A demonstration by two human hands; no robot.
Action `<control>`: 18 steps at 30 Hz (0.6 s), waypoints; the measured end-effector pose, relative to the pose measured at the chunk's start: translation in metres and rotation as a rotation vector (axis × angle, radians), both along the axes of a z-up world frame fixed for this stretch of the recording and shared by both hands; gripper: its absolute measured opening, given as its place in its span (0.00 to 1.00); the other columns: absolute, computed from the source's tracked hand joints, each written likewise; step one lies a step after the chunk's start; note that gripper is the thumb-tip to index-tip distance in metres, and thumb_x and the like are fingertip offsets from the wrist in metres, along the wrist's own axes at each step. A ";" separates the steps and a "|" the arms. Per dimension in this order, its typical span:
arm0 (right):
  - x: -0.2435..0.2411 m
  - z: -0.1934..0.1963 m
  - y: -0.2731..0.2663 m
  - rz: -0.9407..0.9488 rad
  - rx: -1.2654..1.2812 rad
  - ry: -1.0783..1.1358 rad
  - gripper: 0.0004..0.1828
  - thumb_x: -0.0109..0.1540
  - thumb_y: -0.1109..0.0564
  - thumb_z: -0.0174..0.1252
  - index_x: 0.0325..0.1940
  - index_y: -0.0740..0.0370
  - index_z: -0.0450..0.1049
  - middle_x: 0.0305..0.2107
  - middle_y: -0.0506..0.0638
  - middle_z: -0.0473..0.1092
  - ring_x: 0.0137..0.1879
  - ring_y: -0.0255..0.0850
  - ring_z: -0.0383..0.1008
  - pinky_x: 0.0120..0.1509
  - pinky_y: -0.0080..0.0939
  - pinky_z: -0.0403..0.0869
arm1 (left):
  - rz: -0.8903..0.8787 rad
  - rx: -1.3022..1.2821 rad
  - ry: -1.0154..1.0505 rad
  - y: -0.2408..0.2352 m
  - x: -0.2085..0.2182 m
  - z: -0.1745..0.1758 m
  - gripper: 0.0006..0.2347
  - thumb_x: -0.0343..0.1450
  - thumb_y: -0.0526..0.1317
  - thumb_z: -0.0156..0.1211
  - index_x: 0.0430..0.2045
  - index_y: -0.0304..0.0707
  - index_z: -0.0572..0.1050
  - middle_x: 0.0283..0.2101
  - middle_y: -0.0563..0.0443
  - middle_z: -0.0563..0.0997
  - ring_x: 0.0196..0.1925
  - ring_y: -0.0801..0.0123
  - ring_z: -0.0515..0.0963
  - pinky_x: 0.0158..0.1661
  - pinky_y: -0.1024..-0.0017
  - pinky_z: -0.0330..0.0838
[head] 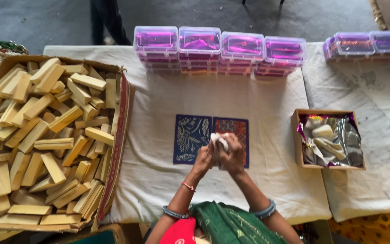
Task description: The person wipes small wooden blocks with a white cloth and then wraps them in shiny purple foil. They place the wrapped blocks on a patterned mat on the table.
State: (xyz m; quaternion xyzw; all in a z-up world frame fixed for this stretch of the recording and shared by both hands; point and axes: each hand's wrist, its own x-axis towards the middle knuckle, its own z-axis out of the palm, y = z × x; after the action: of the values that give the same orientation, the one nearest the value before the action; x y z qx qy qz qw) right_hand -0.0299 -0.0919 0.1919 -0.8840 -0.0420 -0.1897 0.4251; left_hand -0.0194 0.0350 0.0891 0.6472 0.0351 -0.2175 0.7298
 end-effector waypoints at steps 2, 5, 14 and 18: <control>0.010 -0.008 -0.007 -0.018 0.027 0.108 0.12 0.60 0.59 0.61 0.47 0.66 0.80 0.41 0.56 0.76 0.44 0.45 0.78 0.49 0.46 0.76 | -0.013 0.025 -0.052 0.001 -0.003 0.007 0.33 0.77 0.67 0.37 0.25 0.33 0.78 0.19 0.53 0.74 0.18 0.79 0.72 0.16 0.77 0.64; 0.025 -0.028 -0.014 -0.024 0.224 0.186 0.10 0.63 0.59 0.59 0.45 0.68 0.77 0.38 0.53 0.77 0.42 0.41 0.79 0.46 0.42 0.76 | -0.013 -0.087 -0.047 0.002 -0.004 0.027 0.29 0.77 0.64 0.43 0.29 0.34 0.79 0.22 0.53 0.78 0.21 0.79 0.75 0.20 0.79 0.68; -0.007 -0.007 0.015 -0.059 0.403 0.050 0.13 0.63 0.60 0.60 0.51 0.65 0.78 0.42 0.54 0.76 0.46 0.36 0.75 0.50 0.37 0.74 | 0.300 -0.638 0.345 0.010 0.002 0.054 0.20 0.78 0.53 0.41 0.49 0.38 0.75 0.41 0.51 0.83 0.38 0.72 0.85 0.39 0.72 0.82; -0.027 -0.019 0.023 0.004 0.133 -0.044 0.12 0.60 0.61 0.63 0.48 0.63 0.78 0.44 0.57 0.71 0.48 0.48 0.76 0.52 0.43 0.75 | 0.324 -0.787 0.378 0.005 0.017 0.028 0.19 0.80 0.51 0.42 0.51 0.34 0.74 0.41 0.50 0.82 0.38 0.72 0.84 0.40 0.72 0.82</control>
State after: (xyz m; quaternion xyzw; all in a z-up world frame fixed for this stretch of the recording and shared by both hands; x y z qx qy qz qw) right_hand -0.0568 -0.0689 0.1727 -0.8494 -0.0402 -0.2107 0.4822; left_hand -0.0025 0.0397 0.1170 0.2562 0.1830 -0.2115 0.9253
